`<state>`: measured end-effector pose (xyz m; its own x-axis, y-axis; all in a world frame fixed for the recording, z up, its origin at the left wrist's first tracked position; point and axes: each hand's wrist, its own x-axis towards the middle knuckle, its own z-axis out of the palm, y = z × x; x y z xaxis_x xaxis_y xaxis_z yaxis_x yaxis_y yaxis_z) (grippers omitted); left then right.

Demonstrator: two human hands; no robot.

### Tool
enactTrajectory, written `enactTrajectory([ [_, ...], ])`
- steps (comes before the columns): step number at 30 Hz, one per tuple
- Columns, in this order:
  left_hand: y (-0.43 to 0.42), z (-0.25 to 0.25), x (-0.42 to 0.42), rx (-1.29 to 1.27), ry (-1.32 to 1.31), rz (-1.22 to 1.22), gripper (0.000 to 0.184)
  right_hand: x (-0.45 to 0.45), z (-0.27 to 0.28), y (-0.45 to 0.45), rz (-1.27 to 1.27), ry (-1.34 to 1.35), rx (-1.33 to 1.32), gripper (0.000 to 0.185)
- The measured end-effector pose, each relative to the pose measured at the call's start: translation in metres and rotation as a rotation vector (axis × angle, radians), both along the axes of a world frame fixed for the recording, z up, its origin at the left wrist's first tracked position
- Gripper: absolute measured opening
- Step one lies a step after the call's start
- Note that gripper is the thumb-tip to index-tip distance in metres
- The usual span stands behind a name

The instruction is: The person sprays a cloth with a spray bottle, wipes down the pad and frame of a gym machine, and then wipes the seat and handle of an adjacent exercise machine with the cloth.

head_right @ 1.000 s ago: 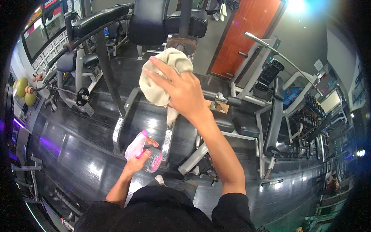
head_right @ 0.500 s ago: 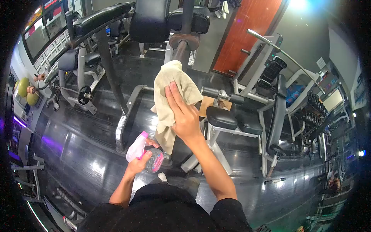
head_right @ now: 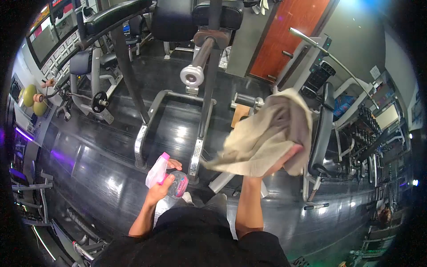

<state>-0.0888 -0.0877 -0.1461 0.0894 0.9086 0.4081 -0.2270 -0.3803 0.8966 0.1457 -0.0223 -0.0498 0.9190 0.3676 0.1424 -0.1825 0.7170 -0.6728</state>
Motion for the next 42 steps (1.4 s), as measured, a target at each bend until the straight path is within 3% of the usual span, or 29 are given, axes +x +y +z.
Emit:
enactTrajectory([
  [2, 0.003, 0.001, 0.007, 0.053, 0.057, -0.006, 0.024, 0.018, -0.027, 0.001, 0.477, 0.11, -0.013, 0.059],
  [3, 0.006, 0.004, 0.012, 0.107, 0.116, -0.01, 0.025, 0.003, -0.014, -0.009, 0.436, 0.047, -0.176, 0.054],
  [5, 0.005, 0.019, 0.028, 0.104, 0.165, 0.019, 0.026, 0.021, -0.051, -0.01, 0.615, -0.173, -0.426, 0.055],
  [6, 0.003, 0.024, 0.036, 0.106, 0.213, 0.045, 0.027, 0.024, -0.056, -0.015, 0.619, -0.17, -0.432, 0.055],
  [8, 0.006, 0.002, 0.05, 0.109, 0.177, -0.031, 0.032, 0.026, -0.064, -0.023, 0.797, -0.568, -0.507, 0.045],
  [10, 0.004, -0.008, 0.07, 0.116, 0.167, -0.083, 0.037, 0.044, -0.073, -0.033, 0.932, -0.799, -0.551, 0.034],
  [11, 0.003, -0.018, 0.077, 0.08, 0.191, -0.127, 0.038, 0.051, -0.075, -0.032, 0.924, -0.967, -0.323, 0.026],
  [14, -0.002, -0.035, 0.117, -0.073, 0.093, -0.279, 0.035, 0.076, -0.075, -0.043, 1.31, -0.792, -0.299, 0.039],
  [15, -0.022, -0.024, 0.129, -0.316, 0.109, -0.218, 0.033, 0.084, -0.08, -0.046, 1.376, -0.74, -0.352, 0.044],
  [18, -0.025, -0.041, 0.165, -0.26, 0.118, -0.43, 0.033, 0.11, -0.085, -0.054, 1.313, -0.733, -0.381, 0.048],
  [19, -0.028, -0.046, 0.179, -0.144, 0.18, -0.362, 0.031, 0.124, -0.088, -0.057, 1.326, -0.734, -0.434, 0.05],
  [20, -0.035, -0.052, 0.187, -0.162, 0.183, -0.367, 0.031, 0.139, -0.094, -0.06, 1.364, -0.716, -0.452, 0.05],
  [22, -0.046, -0.064, 0.206, -0.453, 0.137, -0.432, 0.028, 0.174, -0.107, -0.071, 1.38, -0.798, -0.449, 0.05],
  [23, -0.047, -0.061, 0.217, -0.337, 0.201, -0.439, 0.03, 0.192, -0.11, -0.074, 1.382, -0.793, -0.462, 0.05],
  [26, -0.066, -0.065, 0.257, -0.498, 0.05, -0.497, 0.028, 0.24, -0.117, -0.091, 1.448, -0.839, -0.562, 0.044],
  [27, -0.07, -0.075, 0.271, -0.33, 0.14, -0.483, 0.024, 0.253, -0.121, -0.097, 1.468, -0.858, -0.638, 0.04],
  [29, -0.081, -0.077, 0.295, -0.228, 0.229, -0.458, 0.023, 0.272, -0.129, -0.108, 1.478, -0.822, -0.738, 0.028],
  [31, -0.091, -0.075, 0.311, -0.144, 0.28, -0.438, 0.022, 0.289, -0.138, -0.118, 1.492, -0.805, -0.787, 0.027],
  [36, -0.117, -0.085, 0.336, -0.251, 0.277, -0.389, 0.025, 0.312, -0.155, -0.127, 1.575, -0.883, -0.85, 0.028],
  [42, -0.137, -0.096, 0.346, -0.199, 0.273, -0.096, 0.026, 0.307, -0.158, -0.104, 1.709, -0.95, -0.83, 0.029],
])
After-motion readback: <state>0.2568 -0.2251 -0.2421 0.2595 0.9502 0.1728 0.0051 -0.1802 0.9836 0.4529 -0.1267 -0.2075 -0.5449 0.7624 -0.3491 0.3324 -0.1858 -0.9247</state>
